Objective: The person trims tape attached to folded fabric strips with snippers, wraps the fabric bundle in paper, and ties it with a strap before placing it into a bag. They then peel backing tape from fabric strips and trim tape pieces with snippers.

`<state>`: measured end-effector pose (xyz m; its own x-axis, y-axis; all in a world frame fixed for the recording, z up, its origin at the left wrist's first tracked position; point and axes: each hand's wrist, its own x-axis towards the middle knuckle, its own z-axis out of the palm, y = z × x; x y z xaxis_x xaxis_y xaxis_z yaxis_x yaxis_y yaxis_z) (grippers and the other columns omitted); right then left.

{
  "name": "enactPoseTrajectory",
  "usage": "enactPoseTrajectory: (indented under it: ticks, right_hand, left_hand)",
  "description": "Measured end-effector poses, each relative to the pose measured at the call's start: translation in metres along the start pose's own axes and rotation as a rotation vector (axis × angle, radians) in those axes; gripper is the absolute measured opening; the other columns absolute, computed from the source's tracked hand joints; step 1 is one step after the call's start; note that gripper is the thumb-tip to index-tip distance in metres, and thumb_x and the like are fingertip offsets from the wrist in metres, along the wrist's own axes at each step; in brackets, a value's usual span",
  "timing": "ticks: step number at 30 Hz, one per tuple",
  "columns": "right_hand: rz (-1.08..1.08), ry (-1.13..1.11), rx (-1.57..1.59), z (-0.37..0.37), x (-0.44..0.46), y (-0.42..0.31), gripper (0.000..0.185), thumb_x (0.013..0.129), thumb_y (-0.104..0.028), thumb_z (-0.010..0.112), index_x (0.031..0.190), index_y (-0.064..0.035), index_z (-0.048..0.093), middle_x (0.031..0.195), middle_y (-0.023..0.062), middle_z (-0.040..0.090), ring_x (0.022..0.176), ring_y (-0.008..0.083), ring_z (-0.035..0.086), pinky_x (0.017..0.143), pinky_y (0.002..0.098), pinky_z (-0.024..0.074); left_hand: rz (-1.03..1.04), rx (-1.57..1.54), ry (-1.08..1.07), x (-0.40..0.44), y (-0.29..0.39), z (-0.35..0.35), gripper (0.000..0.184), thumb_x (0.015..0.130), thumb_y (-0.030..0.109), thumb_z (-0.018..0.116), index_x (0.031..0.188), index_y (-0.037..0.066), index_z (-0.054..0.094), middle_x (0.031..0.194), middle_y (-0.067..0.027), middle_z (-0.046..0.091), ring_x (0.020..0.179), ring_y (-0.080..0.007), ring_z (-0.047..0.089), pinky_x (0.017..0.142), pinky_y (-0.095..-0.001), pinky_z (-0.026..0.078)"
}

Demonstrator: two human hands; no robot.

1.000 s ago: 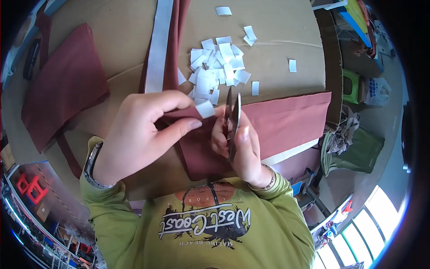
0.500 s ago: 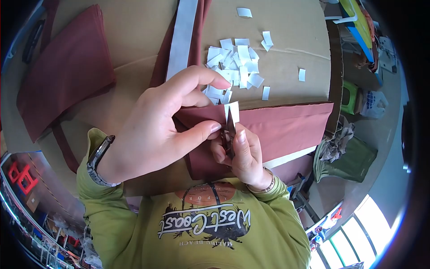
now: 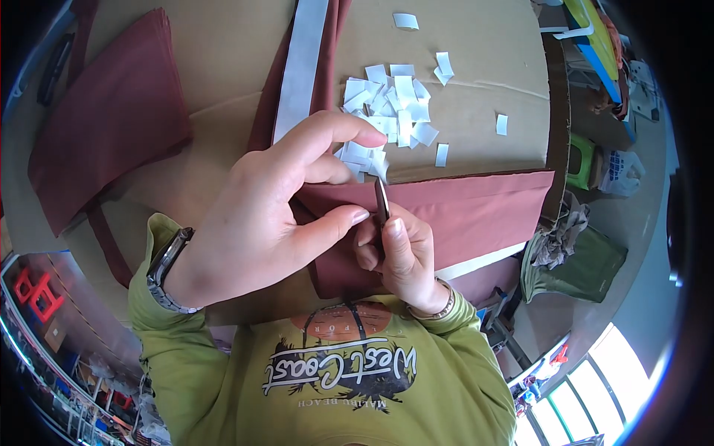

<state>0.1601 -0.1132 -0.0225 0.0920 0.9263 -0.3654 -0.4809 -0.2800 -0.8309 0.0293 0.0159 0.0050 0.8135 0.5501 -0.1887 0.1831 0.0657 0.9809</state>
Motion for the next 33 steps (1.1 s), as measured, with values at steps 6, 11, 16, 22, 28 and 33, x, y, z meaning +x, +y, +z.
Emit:
enactPoseTrajectory:
  ticks: [6,11,16,22,28,33]
  right_hand:
    - [-0.152,0.089,-0.123,0.009,0.003,-0.006,0.018,0.091,-0.018,0.044,0.093,-0.0013,0.053,0.065,-0.0016,0.048,0.053,0.0065,0.038,0.049,0.0167,0.0323]
    - [-0.264,0.018,-0.333,0.009,-0.003,-0.011,0.007,0.084,-0.006,0.049,0.087,-0.0022,0.055,0.068,0.0001,0.053,0.052,0.0098,0.043,0.05,0.0204,0.0365]
    - [-0.526,-0.808,0.018,-0.007,-0.027,-0.011,0.027,0.089,-0.015,0.04,0.078,-0.0028,0.061,0.064,0.0059,0.057,0.044,0.016,0.04,0.042,0.0247,0.0352]
    - [-0.511,-0.608,0.09,-0.095,-0.09,-0.055,0.019,0.083,-0.015,0.05,0.075,-0.0081,0.066,0.057,0.0003,0.049,0.041,0.0084,0.038,0.032,0.0212,0.026]
    - [-0.548,0.751,-0.395,-0.186,-0.127,-0.05,0.009,0.083,-0.014,0.056,0.088,-0.0066,0.057,0.083,0.0032,0.055,0.056,0.0067,0.045,0.049,0.0149,0.0309]
    - [-0.314,0.952,-0.581,-0.188,-0.102,-0.044,0.014,0.084,-0.016,0.057,0.09,-0.004,0.058,0.074,0.0005,0.053,0.059,0.0062,0.043,0.054,0.0143,0.0328]
  left_hand:
    - [0.027,0.125,0.006,-0.005,0.008,0.001,0.06,0.063,-0.011,0.06,0.119,-0.001,0.04,0.096,-0.0097,0.057,0.077,-0.0159,0.056,0.068,-0.0244,0.046]
    - [0.204,0.497,-0.047,-0.013,0.022,-0.008,0.063,0.06,-0.005,0.065,0.119,0.001,0.043,0.092,-0.0089,0.057,0.072,-0.0173,0.056,0.061,-0.0258,0.044]
    - [-0.15,1.324,-0.431,-0.054,0.079,-0.032,0.053,0.065,0.013,0.065,0.114,0.005,0.044,0.081,-0.0082,0.06,0.061,-0.0259,0.057,0.053,-0.0333,0.04]
    - [-0.261,0.904,-1.074,-0.038,0.076,-0.035,0.049,0.065,0.028,0.068,0.103,0.005,0.048,0.07,-0.0103,0.06,0.061,-0.0281,0.058,0.054,-0.0332,0.041]
    - [0.204,0.79,-0.41,-0.021,0.009,-0.014,0.039,0.062,0.022,0.071,0.093,0.006,0.053,0.082,-0.0085,0.057,0.085,-0.0234,0.054,0.076,-0.0346,0.04]
    - [0.062,0.968,-0.031,-0.02,0.01,-0.013,0.031,0.063,0.015,0.069,0.088,0.006,0.054,0.087,-0.0057,0.054,0.095,-0.024,0.048,0.086,-0.0355,0.035]
